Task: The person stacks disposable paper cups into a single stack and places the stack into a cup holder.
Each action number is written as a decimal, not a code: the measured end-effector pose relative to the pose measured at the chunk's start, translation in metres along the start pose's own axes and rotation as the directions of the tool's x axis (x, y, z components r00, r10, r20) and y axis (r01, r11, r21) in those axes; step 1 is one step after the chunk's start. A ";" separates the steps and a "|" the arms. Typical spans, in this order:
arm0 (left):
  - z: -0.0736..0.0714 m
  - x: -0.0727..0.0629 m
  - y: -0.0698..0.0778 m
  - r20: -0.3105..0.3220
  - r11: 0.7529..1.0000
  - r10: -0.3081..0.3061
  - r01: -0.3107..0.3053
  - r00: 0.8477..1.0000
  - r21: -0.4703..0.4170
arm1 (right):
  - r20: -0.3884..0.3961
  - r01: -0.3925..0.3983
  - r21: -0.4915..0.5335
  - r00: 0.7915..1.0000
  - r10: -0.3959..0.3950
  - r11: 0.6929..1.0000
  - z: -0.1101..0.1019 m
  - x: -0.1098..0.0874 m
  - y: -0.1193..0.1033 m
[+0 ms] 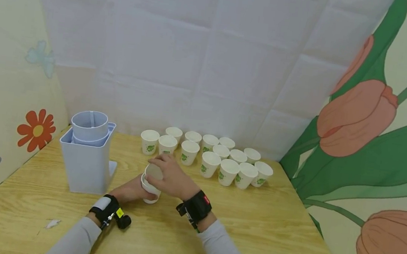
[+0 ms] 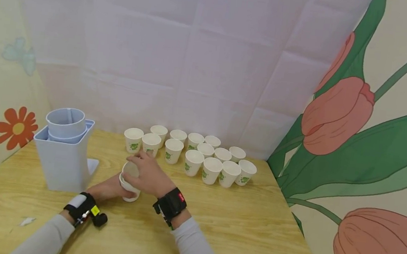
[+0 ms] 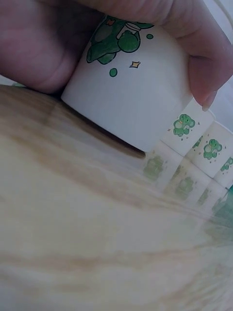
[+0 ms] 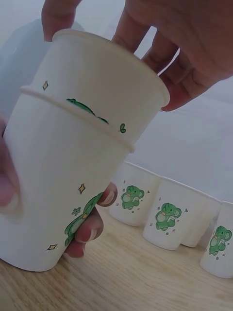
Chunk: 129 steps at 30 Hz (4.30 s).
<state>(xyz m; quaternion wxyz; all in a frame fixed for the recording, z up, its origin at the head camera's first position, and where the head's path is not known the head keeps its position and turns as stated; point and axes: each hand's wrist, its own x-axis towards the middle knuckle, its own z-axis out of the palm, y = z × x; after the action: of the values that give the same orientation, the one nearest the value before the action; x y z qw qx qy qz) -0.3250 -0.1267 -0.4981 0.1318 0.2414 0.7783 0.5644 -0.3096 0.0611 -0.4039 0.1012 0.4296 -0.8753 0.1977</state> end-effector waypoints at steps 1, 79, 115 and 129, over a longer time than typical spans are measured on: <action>0.000 0.000 0.001 0.002 1.000 -0.001 0.001 1.000 0.004 | 0.008 -0.001 -0.002 1.000 0.001 1.000 0.001 0.000 0.000; 0.007 -0.001 -0.008 -0.030 0.995 0.017 -0.020 0.999 -0.099 | 0.163 -0.269 -0.122 0.944 0.287 0.955 0.028 0.140 0.103; 0.004 0.003 -0.005 -0.019 0.997 0.060 -0.061 0.998 -0.049 | 0.212 -0.226 0.003 0.952 0.220 0.974 0.031 0.116 0.075; 0.002 0.004 -0.010 -0.022 0.998 0.061 -0.062 0.998 -0.018 | -0.008 -0.269 0.296 0.959 0.283 0.917 0.044 0.060 0.082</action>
<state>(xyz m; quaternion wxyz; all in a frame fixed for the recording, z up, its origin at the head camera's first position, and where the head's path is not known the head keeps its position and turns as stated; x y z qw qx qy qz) -0.3295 -0.1254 -0.5081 0.1082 0.2579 0.7667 0.5779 -0.4114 0.0448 -0.4438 0.0300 0.3069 -0.8854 0.3477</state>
